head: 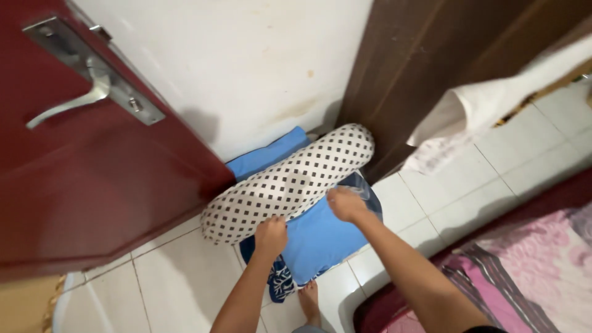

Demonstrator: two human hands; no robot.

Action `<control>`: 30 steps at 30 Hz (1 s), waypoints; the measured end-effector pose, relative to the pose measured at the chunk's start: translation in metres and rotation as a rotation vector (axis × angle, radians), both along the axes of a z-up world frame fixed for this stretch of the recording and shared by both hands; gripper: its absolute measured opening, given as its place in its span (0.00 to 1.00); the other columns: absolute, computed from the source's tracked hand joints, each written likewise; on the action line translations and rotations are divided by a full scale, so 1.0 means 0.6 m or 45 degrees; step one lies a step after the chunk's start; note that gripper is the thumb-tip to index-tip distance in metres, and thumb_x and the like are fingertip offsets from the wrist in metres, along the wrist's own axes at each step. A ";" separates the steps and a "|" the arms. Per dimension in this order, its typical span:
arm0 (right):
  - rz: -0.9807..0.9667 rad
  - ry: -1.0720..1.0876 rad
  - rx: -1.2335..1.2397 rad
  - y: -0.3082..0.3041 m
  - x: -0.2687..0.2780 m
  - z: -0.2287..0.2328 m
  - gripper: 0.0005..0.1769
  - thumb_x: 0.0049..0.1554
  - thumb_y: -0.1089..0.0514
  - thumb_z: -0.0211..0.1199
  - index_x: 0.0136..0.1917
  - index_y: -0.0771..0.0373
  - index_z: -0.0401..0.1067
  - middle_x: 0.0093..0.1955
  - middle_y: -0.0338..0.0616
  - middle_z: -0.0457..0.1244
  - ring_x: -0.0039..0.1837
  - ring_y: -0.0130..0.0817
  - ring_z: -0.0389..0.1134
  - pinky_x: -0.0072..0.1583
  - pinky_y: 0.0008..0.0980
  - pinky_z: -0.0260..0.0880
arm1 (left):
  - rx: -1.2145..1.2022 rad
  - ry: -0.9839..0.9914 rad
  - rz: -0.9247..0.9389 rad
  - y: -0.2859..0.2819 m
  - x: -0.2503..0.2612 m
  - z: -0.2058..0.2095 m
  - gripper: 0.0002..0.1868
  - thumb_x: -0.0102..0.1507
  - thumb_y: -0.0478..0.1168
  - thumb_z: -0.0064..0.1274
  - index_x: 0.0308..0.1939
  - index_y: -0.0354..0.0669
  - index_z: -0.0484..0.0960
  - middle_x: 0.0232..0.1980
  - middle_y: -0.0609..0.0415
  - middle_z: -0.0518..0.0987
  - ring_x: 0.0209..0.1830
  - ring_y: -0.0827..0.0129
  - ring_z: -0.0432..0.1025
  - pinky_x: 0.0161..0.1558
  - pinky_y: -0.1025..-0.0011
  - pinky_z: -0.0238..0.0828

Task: The recorder is tidying up a bedroom by picking up and moving pillows, stuffed toys, and clothes.

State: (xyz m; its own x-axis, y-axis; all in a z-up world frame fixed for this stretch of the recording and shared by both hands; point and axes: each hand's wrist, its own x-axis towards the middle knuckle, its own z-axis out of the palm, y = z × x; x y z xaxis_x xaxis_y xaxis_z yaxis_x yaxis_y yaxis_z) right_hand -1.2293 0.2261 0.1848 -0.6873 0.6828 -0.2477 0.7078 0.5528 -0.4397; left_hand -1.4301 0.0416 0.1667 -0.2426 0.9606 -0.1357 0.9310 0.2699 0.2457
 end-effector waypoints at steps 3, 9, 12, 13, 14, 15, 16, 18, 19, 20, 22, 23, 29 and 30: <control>-0.181 0.045 -0.063 0.011 0.084 0.006 0.10 0.58 0.54 0.57 0.51 0.57 0.74 0.59 0.52 0.66 0.61 0.53 0.66 0.60 0.49 0.67 | 0.090 -0.069 -0.022 -0.004 0.007 0.004 0.06 0.58 0.36 0.51 0.36 0.40 0.81 0.41 0.44 0.82 0.44 0.49 0.78 0.45 0.52 0.74; -0.565 0.359 -0.364 -0.046 0.241 0.150 0.12 0.58 0.49 0.60 0.51 0.56 0.75 0.47 0.44 0.70 0.51 0.40 0.70 0.55 0.38 0.71 | 0.372 -0.303 -0.096 0.030 0.085 0.109 0.05 0.62 0.35 0.52 0.41 0.43 0.82 0.43 0.46 0.83 0.46 0.49 0.77 0.49 0.55 0.74; -0.799 0.641 -0.536 -0.106 0.338 0.237 0.14 0.61 0.47 0.58 0.51 0.57 0.75 0.43 0.41 0.69 0.48 0.33 0.70 0.53 0.34 0.71 | 0.609 -0.545 -0.287 0.045 0.193 0.178 0.07 0.62 0.32 0.51 0.43 0.40 0.82 0.42 0.44 0.82 0.44 0.49 0.76 0.47 0.55 0.72; -0.870 0.769 -0.537 -0.130 0.371 0.266 0.14 0.62 0.47 0.56 0.51 0.58 0.74 0.44 0.38 0.70 0.49 0.29 0.70 0.53 0.33 0.71 | 0.686 -0.673 -0.341 0.048 0.235 0.193 0.07 0.62 0.32 0.51 0.44 0.39 0.81 0.43 0.44 0.82 0.44 0.49 0.76 0.48 0.57 0.72; -0.944 0.895 -0.537 -0.161 0.408 0.297 0.15 0.63 0.48 0.55 0.50 0.59 0.74 0.44 0.36 0.70 0.49 0.26 0.70 0.53 0.31 0.71 | 0.747 -0.811 -0.394 0.042 0.281 0.210 0.08 0.62 0.31 0.51 0.44 0.38 0.81 0.43 0.44 0.83 0.45 0.49 0.77 0.48 0.58 0.73; -1.019 0.913 -0.502 -0.191 0.446 0.303 0.15 0.63 0.48 0.55 0.50 0.59 0.74 0.44 0.36 0.70 0.49 0.26 0.70 0.53 0.31 0.71 | 0.729 -0.840 -0.470 0.040 0.322 0.226 0.08 0.62 0.31 0.51 0.44 0.38 0.81 0.43 0.44 0.83 0.45 0.49 0.77 0.48 0.58 0.73; -1.094 0.985 -0.423 -0.223 0.487 0.310 0.15 0.64 0.48 0.55 0.50 0.60 0.74 0.44 0.36 0.69 0.49 0.26 0.70 0.53 0.31 0.71 | 0.682 -0.915 -0.545 0.035 0.367 0.239 0.08 0.63 0.32 0.51 0.44 0.39 0.81 0.43 0.45 0.83 0.44 0.50 0.77 0.48 0.58 0.73; -1.242 1.062 -0.300 -0.300 0.567 0.301 0.15 0.64 0.49 0.54 0.49 0.61 0.73 0.45 0.36 0.69 0.49 0.26 0.70 0.53 0.30 0.71 | 0.607 -1.019 -0.693 0.020 0.446 0.255 0.07 0.63 0.32 0.51 0.45 0.40 0.82 0.42 0.45 0.84 0.44 0.51 0.78 0.47 0.59 0.73; -1.330 1.086 -0.244 -0.345 0.606 0.286 0.14 0.65 0.49 0.55 0.48 0.61 0.73 0.43 0.36 0.69 0.48 0.26 0.70 0.52 0.30 0.71 | 0.507 -1.093 -0.774 0.011 0.481 0.258 0.07 0.64 0.32 0.50 0.45 0.39 0.81 0.42 0.46 0.84 0.44 0.52 0.79 0.47 0.60 0.74; -1.418 1.107 -0.181 -0.391 0.645 0.271 0.14 0.65 0.50 0.55 0.47 0.62 0.73 0.42 0.37 0.69 0.47 0.26 0.70 0.51 0.30 0.71 | 0.405 -1.166 -0.857 0.003 0.518 0.260 0.08 0.64 0.32 0.50 0.45 0.39 0.81 0.42 0.46 0.84 0.44 0.54 0.79 0.47 0.61 0.75; -1.615 1.108 -0.118 -0.497 0.698 0.265 0.14 0.64 0.50 0.55 0.47 0.61 0.73 0.41 0.37 0.69 0.46 0.26 0.70 0.50 0.30 0.71 | 0.378 -1.137 -1.012 -0.013 0.572 0.257 0.07 0.64 0.33 0.50 0.44 0.39 0.81 0.42 0.46 0.84 0.44 0.53 0.79 0.47 0.60 0.74; -1.737 1.108 -0.101 -0.552 0.720 0.263 0.13 0.64 0.51 0.56 0.46 0.61 0.73 0.41 0.37 0.69 0.45 0.26 0.70 0.48 0.29 0.70 | 0.384 -1.081 -1.091 -0.023 0.600 0.255 0.07 0.63 0.33 0.51 0.44 0.40 0.81 0.42 0.46 0.84 0.44 0.52 0.79 0.47 0.60 0.74; -2.242 1.234 0.074 -0.847 0.817 0.235 0.14 0.63 0.50 0.55 0.45 0.60 0.74 0.39 0.36 0.69 0.43 0.25 0.70 0.45 0.28 0.67 | 0.042 -1.177 -1.193 -0.111 0.752 0.173 0.09 0.63 0.33 0.49 0.45 0.42 0.82 0.39 0.48 0.86 0.40 0.60 0.83 0.42 0.65 0.78; -2.286 1.235 0.123 -0.883 0.830 0.234 0.14 0.63 0.50 0.55 0.45 0.60 0.74 0.39 0.36 0.69 0.43 0.25 0.70 0.45 0.28 0.67 | 0.032 -1.195 -1.249 -0.127 0.782 0.162 0.09 0.63 0.33 0.49 0.45 0.42 0.82 0.39 0.48 0.86 0.40 0.60 0.83 0.42 0.65 0.78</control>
State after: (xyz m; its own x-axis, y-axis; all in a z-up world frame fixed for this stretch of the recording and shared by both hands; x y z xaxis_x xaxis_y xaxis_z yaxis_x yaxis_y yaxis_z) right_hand -0.7314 -0.3036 0.3253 0.7774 0.5897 -0.2190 -0.0282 -0.3152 -0.9486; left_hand -0.9607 -0.0347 0.2640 0.7104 0.6875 0.1502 0.2159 -0.4161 0.8833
